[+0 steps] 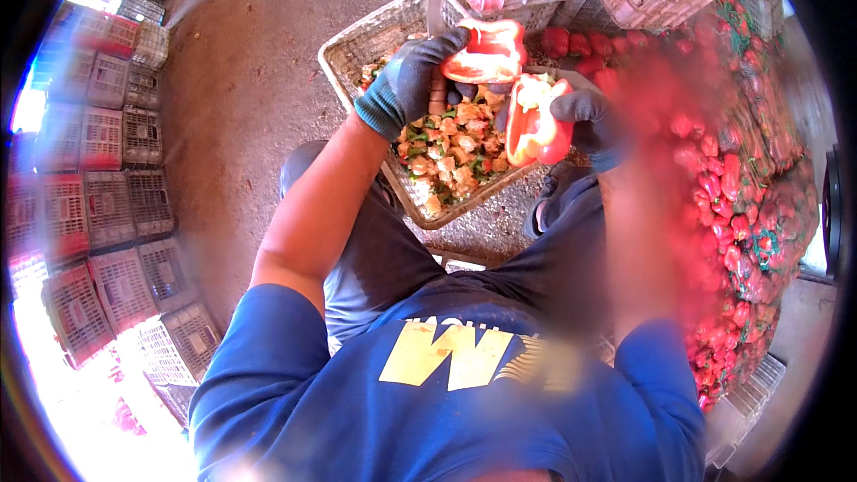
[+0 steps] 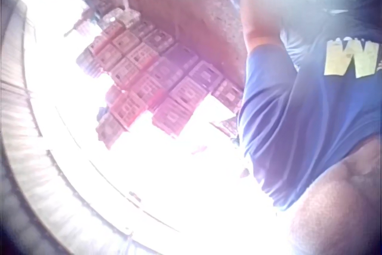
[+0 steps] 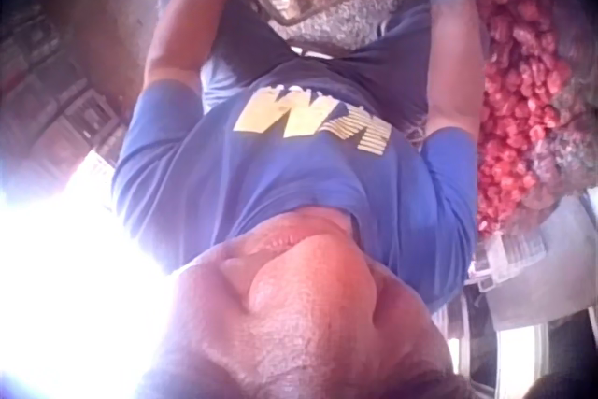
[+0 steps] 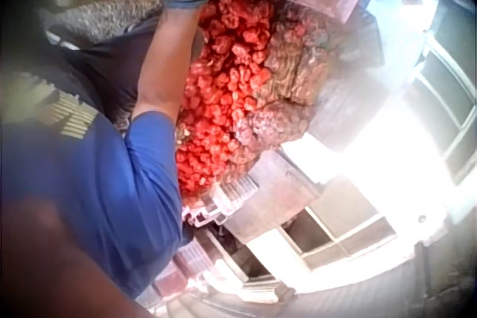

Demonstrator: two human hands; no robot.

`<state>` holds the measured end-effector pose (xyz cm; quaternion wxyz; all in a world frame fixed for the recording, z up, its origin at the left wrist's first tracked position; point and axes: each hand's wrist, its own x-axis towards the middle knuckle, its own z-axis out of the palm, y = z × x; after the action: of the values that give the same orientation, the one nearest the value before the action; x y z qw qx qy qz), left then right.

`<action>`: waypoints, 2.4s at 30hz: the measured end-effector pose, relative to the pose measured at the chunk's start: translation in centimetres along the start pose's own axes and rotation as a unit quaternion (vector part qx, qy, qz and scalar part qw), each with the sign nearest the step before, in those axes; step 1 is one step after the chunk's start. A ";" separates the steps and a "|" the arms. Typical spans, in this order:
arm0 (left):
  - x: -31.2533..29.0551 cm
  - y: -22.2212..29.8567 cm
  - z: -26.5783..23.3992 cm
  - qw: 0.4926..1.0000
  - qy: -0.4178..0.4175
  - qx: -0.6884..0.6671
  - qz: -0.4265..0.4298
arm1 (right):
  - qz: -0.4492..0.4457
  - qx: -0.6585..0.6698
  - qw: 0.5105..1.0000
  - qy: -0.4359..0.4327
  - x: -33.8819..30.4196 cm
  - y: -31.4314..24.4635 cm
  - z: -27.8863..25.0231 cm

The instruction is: The person processes red bell peppers by cutting them in half, removing the cores and seeds, and placing the cleaned pieces into a basket.

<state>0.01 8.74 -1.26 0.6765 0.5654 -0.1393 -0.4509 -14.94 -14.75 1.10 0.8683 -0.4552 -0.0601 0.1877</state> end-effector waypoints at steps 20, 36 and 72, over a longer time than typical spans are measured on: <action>1.3 -2.4 4.4 0.986 0.123 -0.107 0.047 | -0.255 -0.224 0.920 0.197 3.7 0.1 -1.6; 0.5 -0.6 7.0 0.987 0.104 -0.100 0.064 | -0.256 -0.202 0.839 0.436 5.4 2.4 -2.2; 1.2 -2.6 3.3 0.906 0.204 0.344 0.138 | 0.142 -0.729 0.581 0.333 5.5 0.9 0.8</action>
<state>-2.82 5.81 -2.92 0.5088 0.8179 -0.2215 -0.1520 -10.32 -11.59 0.41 0.1660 -0.9684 0.1823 0.0369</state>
